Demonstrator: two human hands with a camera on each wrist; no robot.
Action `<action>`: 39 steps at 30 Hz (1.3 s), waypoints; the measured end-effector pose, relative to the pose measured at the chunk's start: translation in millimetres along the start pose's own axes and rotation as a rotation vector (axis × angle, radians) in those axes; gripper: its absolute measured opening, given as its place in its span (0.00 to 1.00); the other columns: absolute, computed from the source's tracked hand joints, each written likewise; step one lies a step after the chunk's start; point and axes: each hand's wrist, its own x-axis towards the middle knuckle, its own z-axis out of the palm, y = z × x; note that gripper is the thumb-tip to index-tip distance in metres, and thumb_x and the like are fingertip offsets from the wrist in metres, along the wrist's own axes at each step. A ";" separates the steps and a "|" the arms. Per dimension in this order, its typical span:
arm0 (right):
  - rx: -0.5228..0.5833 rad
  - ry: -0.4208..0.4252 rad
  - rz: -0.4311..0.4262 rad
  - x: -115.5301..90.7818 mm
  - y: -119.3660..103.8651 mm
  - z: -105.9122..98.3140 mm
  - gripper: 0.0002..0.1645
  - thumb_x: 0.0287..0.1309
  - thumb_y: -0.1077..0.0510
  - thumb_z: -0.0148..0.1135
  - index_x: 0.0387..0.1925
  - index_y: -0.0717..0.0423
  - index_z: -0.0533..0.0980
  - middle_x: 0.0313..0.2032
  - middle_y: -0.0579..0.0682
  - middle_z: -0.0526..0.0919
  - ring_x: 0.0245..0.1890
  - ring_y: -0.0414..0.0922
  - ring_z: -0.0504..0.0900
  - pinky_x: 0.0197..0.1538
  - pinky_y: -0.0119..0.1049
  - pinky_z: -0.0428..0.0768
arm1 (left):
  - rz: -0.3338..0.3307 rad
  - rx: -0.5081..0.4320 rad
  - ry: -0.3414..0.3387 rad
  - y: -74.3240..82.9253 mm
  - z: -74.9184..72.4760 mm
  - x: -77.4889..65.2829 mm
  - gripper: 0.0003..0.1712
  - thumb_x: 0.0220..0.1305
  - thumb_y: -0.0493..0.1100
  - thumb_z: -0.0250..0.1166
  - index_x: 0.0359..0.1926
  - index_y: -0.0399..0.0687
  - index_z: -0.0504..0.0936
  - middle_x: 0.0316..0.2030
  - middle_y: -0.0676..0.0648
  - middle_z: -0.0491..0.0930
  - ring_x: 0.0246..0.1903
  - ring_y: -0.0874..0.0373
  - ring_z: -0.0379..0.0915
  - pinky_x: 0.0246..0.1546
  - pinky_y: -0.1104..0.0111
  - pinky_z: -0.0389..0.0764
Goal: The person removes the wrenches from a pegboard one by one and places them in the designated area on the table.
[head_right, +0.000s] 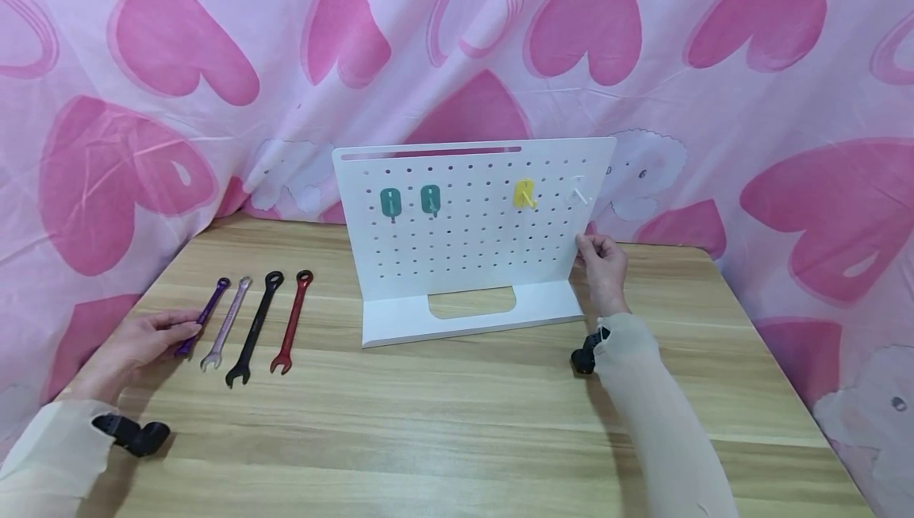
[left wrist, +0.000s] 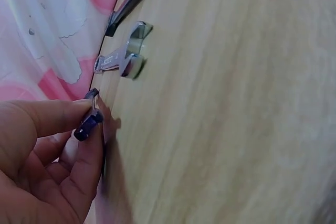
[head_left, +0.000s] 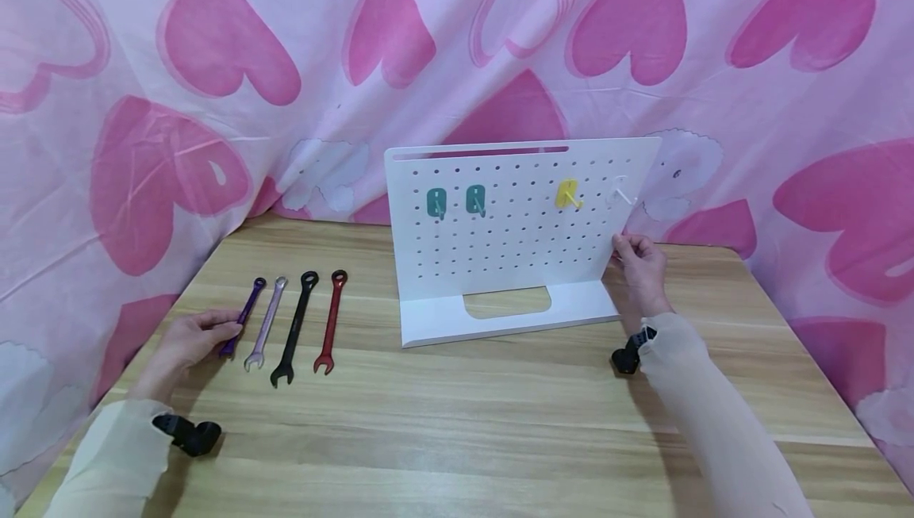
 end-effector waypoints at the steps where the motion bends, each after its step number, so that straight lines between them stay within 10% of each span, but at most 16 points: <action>1: 0.002 0.000 0.002 0.1 0.3 -0.2 0.07 0.56 0.55 0.64 0.31 0.54 0.75 0.30 0.43 0.80 0.32 0.35 0.81 0.39 0.25 0.82 | 0.008 0.042 0.012 0.6 0.7 -0.5 0.17 0.64 0.44 0.60 0.49 0.38 0.80 0.26 0.70 0.76 0.27 0.76 0.70 0.27 0.78 0.77; 4: 0.012 0.003 0.005 0.8 1.2 -0.3 0.07 0.55 0.55 0.64 0.30 0.54 0.75 0.30 0.43 0.80 0.31 0.35 0.81 0.38 0.25 0.82 | 0.030 0.146 0.046 2.8 3.1 -1.8 0.28 0.65 0.44 0.59 0.57 0.24 0.69 0.28 0.65 0.79 0.26 0.76 0.70 0.27 0.77 0.76; 14: -0.053 0.006 0.000 1.5 2.0 -0.9 0.10 0.55 0.51 0.64 0.32 0.53 0.75 0.31 0.42 0.80 0.33 0.35 0.79 0.40 0.24 0.81 | 0.063 0.381 0.124 8.9 7.9 -5.0 0.23 0.63 0.45 0.61 0.51 0.29 0.76 0.35 0.43 0.84 0.27 0.73 0.68 0.26 0.76 0.71; 39: -0.023 0.006 0.009 2.8 5.0 -1.5 0.11 0.53 0.51 0.65 0.31 0.54 0.74 0.31 0.44 0.79 0.32 0.36 0.81 0.40 0.26 0.82 | 0.015 0.493 0.209 8.8 7.7 -5.8 0.18 0.61 0.45 0.62 0.44 0.35 0.81 0.37 0.38 0.83 0.31 0.57 0.70 0.30 0.67 0.65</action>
